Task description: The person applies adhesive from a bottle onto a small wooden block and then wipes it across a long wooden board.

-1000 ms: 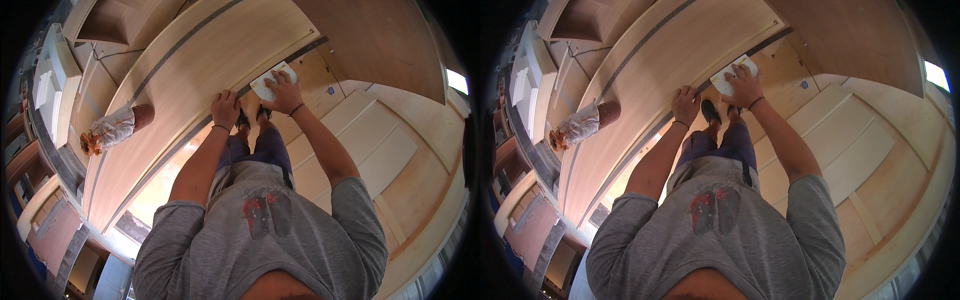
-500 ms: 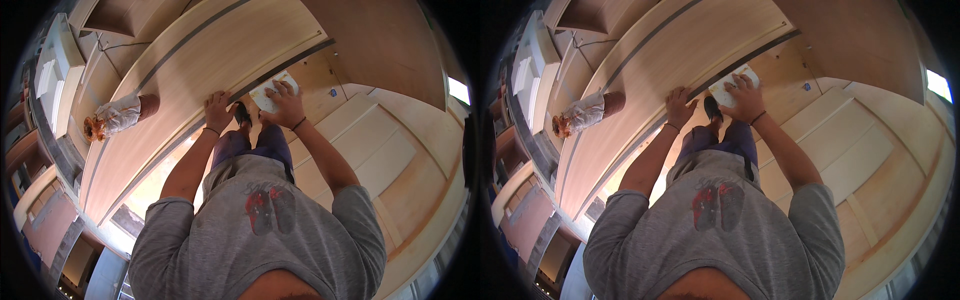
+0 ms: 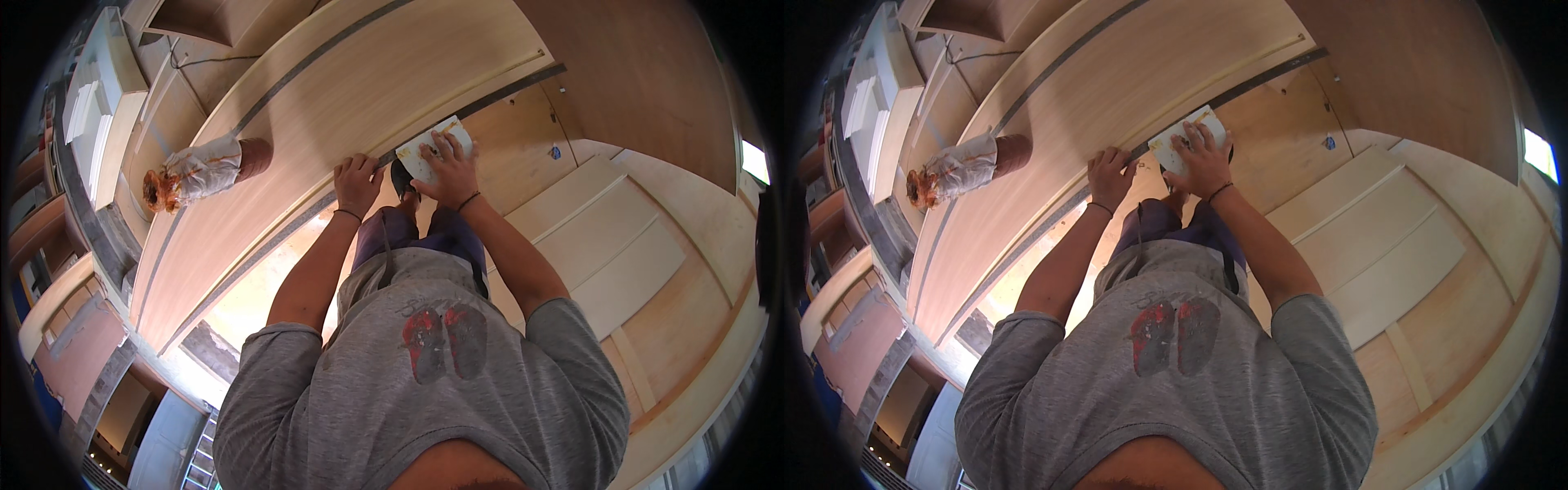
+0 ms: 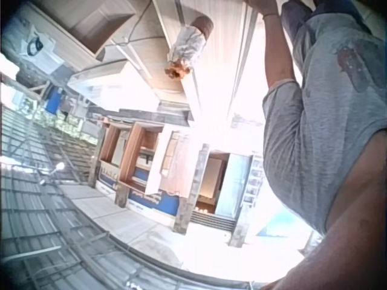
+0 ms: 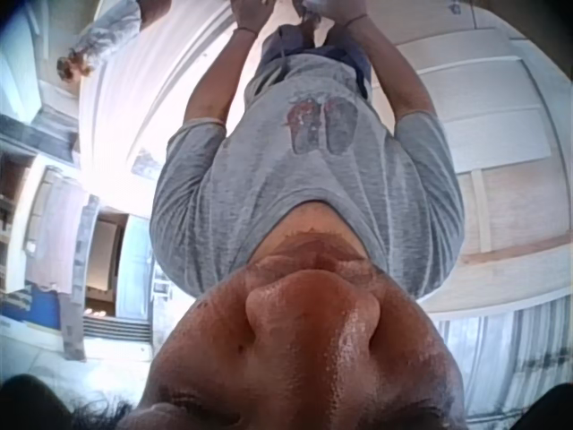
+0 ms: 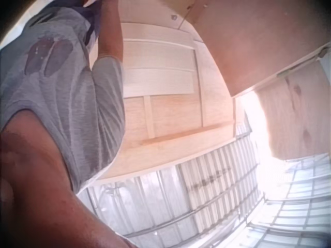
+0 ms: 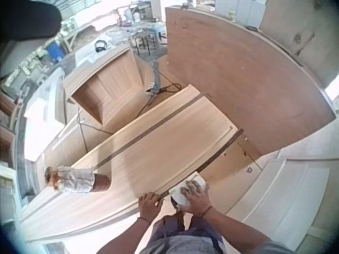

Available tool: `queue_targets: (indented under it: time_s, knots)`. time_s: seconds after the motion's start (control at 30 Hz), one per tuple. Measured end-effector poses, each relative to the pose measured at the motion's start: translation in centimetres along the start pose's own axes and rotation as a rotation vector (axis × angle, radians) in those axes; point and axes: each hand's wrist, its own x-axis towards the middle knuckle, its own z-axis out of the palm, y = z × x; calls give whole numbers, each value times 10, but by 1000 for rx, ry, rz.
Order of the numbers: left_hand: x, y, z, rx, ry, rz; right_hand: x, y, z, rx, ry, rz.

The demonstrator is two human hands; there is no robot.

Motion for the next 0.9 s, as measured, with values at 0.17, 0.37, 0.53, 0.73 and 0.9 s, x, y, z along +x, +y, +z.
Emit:
queue_targets:
  time_s: [0.17,0.37,0.53,0.73,0.9]
  knots:
    - [-2,-5,-1,8,-11,-11,5,-9,-21,-20,-139,31]
    - [-2,-4,2,13,-4,9,16,-12,-26,-40,-120,27]
    - [-2,-5,1,6,-10,2,16,-14,-23,-62,-151,45]
    - [-3,-5,1,9,1,8,23,-23,-41,-71,-237,69]
    - [-2,-4,4,23,6,20,21,-17,-30,-81,-224,74]
